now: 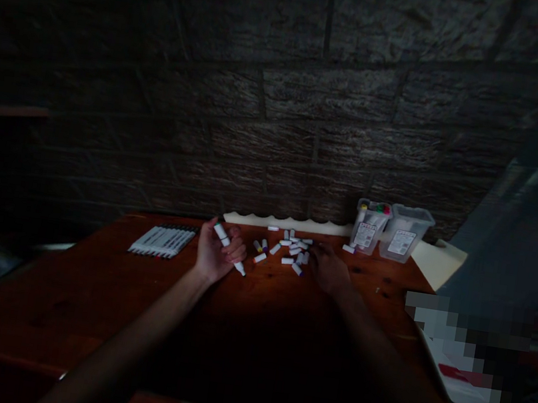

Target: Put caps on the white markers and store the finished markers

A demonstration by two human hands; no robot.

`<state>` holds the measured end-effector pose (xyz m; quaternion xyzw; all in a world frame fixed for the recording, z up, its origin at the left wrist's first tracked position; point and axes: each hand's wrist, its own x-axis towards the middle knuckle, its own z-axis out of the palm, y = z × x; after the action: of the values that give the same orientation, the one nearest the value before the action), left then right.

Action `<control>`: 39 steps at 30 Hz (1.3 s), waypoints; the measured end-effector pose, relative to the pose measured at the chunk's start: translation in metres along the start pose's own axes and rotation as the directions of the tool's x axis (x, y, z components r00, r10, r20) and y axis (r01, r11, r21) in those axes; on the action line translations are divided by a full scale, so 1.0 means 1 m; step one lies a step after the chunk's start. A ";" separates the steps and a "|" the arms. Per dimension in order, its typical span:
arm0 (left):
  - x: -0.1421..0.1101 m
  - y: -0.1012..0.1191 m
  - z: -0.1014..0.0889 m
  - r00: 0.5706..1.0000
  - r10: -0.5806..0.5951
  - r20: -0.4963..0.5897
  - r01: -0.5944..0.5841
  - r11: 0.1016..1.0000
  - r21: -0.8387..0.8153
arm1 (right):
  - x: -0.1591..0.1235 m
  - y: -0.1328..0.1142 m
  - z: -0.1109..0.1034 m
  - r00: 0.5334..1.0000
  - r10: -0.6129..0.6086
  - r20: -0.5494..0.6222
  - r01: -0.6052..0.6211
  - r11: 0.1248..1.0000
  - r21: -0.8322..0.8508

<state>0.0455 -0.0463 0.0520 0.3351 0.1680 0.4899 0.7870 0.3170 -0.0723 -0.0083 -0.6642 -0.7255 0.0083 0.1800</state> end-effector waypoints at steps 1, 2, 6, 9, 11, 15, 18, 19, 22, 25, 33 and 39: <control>0.001 -0.001 0.000 1.000 -0.006 0.004 0.006 1.000 0.001 | 0.000 0.000 0.001 1.000 0.009 -0.003 -0.009 1.000 -0.001; 0.002 -0.003 0.000 1.000 -0.013 0.007 0.013 1.000 0.004 | 0.000 0.001 0.002 1.000 0.012 -0.018 -0.012 1.000 -0.001; 0.007 -0.008 0.000 1.000 -0.004 -0.014 0.005 0.999 0.049 | 0.000 0.004 0.006 0.995 -0.070 -0.072 0.071 0.997 0.015; 0.009 -0.012 0.000 0.996 0.070 -0.058 -0.062 0.990 0.125 | 0.000 0.005 0.004 0.992 -0.125 0.006 0.125 0.992 0.004; 0.009 -0.014 -0.001 0.993 0.091 -0.076 -0.076 0.980 0.186 | -0.001 0.003 0.002 0.992 -0.118 0.052 0.118 0.993 0.000; 0.009 -0.018 -0.003 0.996 0.071 -0.058 -0.051 0.955 0.294 | -0.001 0.000 -0.001 0.994 -0.106 0.009 0.106 0.994 0.020; 0.010 -0.020 -0.005 0.997 0.075 -0.016 -0.065 0.937 0.344 | -0.001 0.000 0.001 0.997 -0.075 -0.037 0.075 0.997 0.019; 0.010 -0.021 -0.005 0.996 0.086 -0.009 -0.077 0.929 0.361 | 0.000 0.001 0.002 0.997 -0.073 -0.039 0.074 0.997 0.016; 0.011 -0.021 -0.005 0.988 0.152 -0.006 -0.136 0.896 0.423 | 0.000 0.001 0.004 0.991 -0.130 -0.029 0.130 0.991 0.024; 0.010 -0.020 -0.002 0.975 0.221 -0.003 -0.193 0.858 0.475 | 0.000 0.000 0.004 0.972 -0.233 -0.014 0.234 0.971 0.046; 0.006 -0.020 0.008 0.966 0.255 -0.033 -0.213 0.865 0.455 | -0.001 -0.009 -0.002 0.991 -0.126 0.050 0.126 0.992 -0.001; 0.004 -0.020 0.007 0.963 0.250 -0.104 -0.186 0.890 0.417 | 0.002 -0.014 -0.003 0.998 0.010 0.062 -0.009 1.000 -0.012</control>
<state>0.0652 -0.0512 0.0435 0.4680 0.2873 0.5545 0.6253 0.3042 -0.0726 -0.0014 -0.6681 -0.7276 0.0258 0.1534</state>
